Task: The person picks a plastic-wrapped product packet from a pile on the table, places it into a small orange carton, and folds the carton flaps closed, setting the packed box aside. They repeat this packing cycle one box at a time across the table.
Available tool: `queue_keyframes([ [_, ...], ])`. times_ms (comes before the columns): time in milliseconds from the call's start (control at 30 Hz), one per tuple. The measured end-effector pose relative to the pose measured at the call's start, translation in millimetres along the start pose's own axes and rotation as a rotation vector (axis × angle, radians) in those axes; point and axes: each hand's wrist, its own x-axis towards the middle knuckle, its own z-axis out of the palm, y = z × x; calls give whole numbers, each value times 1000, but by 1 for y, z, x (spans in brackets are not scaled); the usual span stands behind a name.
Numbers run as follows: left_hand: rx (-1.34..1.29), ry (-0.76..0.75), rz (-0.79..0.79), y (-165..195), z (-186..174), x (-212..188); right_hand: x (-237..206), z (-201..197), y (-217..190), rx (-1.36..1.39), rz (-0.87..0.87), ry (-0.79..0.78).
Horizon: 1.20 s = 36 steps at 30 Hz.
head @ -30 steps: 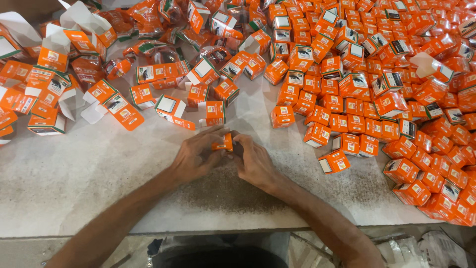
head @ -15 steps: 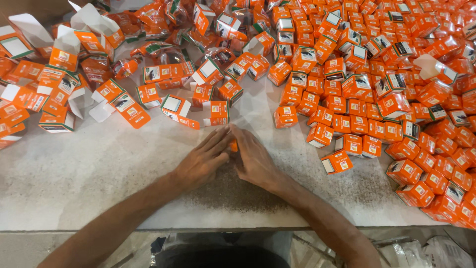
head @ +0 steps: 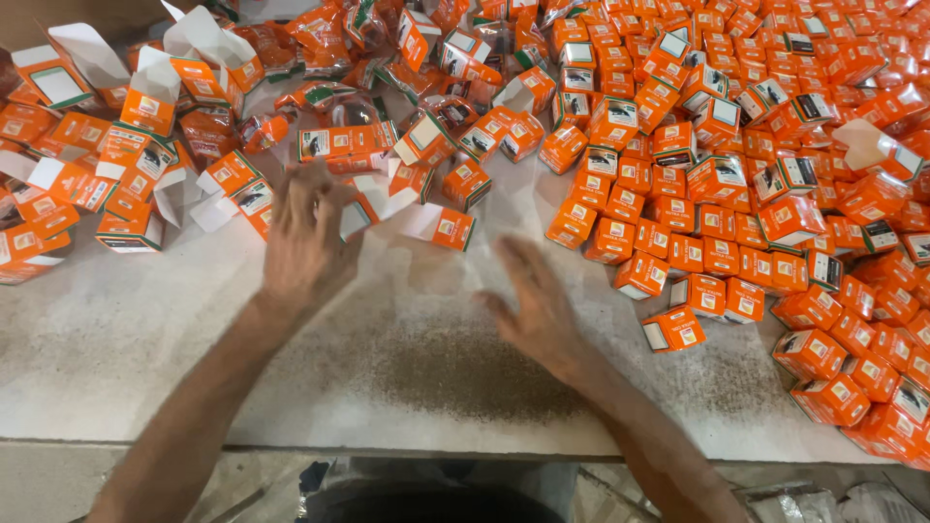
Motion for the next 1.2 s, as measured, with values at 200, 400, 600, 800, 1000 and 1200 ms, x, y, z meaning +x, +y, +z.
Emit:
queue_keyframes([
  [200,-276,-180,438,80,24,-14,-14,35,-11,1216,138,-147],
  [400,-232,-29,-136,-55,33,107,-7,30,0,715,7,-151],
  [600,176,-502,12,-120,54,162,4,21,-11,447,-56,-190],
  [800,-62,-111,-114,-76,55,169,0,16,-5,392,28,-49],
  [1000,-437,175,82,52,6,35,-6,23,10,353,-32,57],
  [1200,-313,124,488,84,26,-12,-12,27,13,405,-33,22],
])
